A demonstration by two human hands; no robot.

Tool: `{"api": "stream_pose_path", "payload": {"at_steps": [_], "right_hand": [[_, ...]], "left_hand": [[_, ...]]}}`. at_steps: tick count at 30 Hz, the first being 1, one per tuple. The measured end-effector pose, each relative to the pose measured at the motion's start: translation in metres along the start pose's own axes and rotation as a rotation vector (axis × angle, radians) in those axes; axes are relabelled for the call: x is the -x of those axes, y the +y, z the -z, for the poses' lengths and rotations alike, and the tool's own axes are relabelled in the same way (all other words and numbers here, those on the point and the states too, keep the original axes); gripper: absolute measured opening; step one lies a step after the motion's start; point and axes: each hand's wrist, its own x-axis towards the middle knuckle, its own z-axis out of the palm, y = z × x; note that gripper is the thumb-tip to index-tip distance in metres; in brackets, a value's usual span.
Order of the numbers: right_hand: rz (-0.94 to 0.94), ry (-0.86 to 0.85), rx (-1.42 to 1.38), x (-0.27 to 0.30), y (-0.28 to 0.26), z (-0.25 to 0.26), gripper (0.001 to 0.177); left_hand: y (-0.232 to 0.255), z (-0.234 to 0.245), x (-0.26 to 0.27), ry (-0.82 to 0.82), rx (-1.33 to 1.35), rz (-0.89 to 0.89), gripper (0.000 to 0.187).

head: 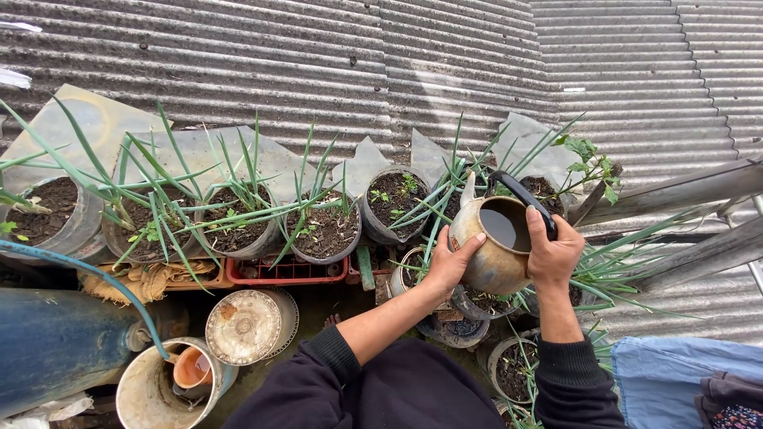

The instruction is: Watering several small potted plants using a small kettle

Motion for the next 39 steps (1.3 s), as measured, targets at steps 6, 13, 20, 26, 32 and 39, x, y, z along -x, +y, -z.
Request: {"api": "stream_pose_path", "payload": {"at_steps": [6, 13, 20, 26, 32, 39], "right_hand": [[0.001, -0.023, -0.036, 0.0, -0.017, -0.01, 0.051], [0.017, -0.055, -0.06, -0.016, -0.023, -0.025, 0.049], [0.055, -0.107, -0.062, -0.023, -0.014, -0.037, 0.05], [0.054, -0.128, -0.09, -0.026, -0.02, -0.044, 0.05], [0.054, -0.13, -0.091, -0.031, -0.027, -0.047, 0.049], [0.059, -0.138, -0.105, -0.039, -0.027, -0.055, 0.049]], "left_hand": [[0.003, 0.004, 0.004, 0.017, 0.063, -0.026, 0.118], [0.028, 0.005, 0.019, 0.058, 0.085, -0.067, 0.117], [0.014, 0.019, -0.001, 0.084, 0.167, -0.082, 0.117], [0.023, 0.023, 0.004, 0.111, 0.19, -0.095, 0.115], [0.008, 0.023, -0.017, 0.107, 0.204, -0.092, 0.116], [0.01, 0.027, -0.027, 0.118, 0.218, -0.1, 0.117]]}}
